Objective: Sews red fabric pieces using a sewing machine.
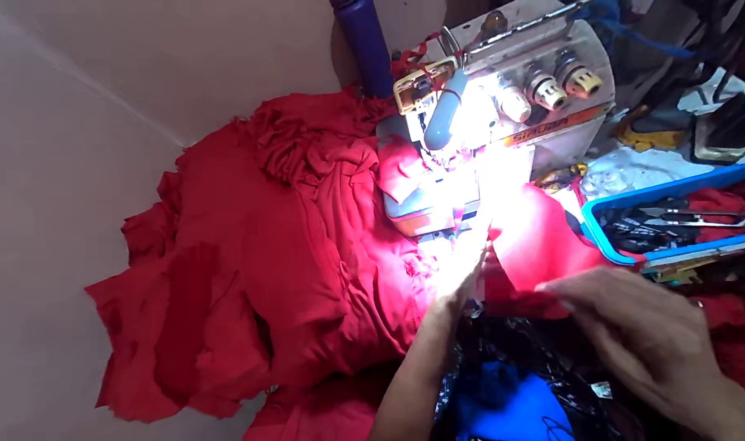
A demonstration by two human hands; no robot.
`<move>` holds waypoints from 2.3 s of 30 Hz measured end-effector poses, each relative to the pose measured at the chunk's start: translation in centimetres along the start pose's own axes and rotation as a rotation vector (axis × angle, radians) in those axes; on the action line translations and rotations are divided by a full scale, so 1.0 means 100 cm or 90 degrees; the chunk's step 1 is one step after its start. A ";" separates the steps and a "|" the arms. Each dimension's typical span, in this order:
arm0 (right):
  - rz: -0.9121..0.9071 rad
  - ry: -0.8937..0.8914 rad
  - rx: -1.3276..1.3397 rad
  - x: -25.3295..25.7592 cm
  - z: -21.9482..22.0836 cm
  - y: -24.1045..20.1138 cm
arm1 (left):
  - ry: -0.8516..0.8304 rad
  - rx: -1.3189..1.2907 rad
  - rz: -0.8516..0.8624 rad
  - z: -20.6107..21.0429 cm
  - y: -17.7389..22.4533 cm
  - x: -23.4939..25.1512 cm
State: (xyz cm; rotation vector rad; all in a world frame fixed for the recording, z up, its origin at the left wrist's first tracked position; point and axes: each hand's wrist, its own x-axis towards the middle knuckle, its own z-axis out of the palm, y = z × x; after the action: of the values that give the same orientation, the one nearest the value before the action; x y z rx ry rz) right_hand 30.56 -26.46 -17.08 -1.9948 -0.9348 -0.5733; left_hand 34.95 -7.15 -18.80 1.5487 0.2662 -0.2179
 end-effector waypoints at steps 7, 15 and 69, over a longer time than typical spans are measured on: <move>0.051 -0.017 0.015 -0.027 0.011 0.030 | 0.172 0.326 0.182 0.013 -0.009 0.013; 0.121 0.116 0.041 0.003 0.017 0.039 | 0.223 0.330 0.448 0.028 -0.010 0.031; 0.402 0.084 0.318 0.068 0.128 0.029 | 0.292 0.516 0.487 -0.078 0.053 0.047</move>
State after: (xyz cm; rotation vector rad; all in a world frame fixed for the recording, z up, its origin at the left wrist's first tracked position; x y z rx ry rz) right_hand 37.67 -14.08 -20.83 -1.6397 -0.2848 -0.0928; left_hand 40.78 0.81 -15.23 2.3759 -0.0980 0.7254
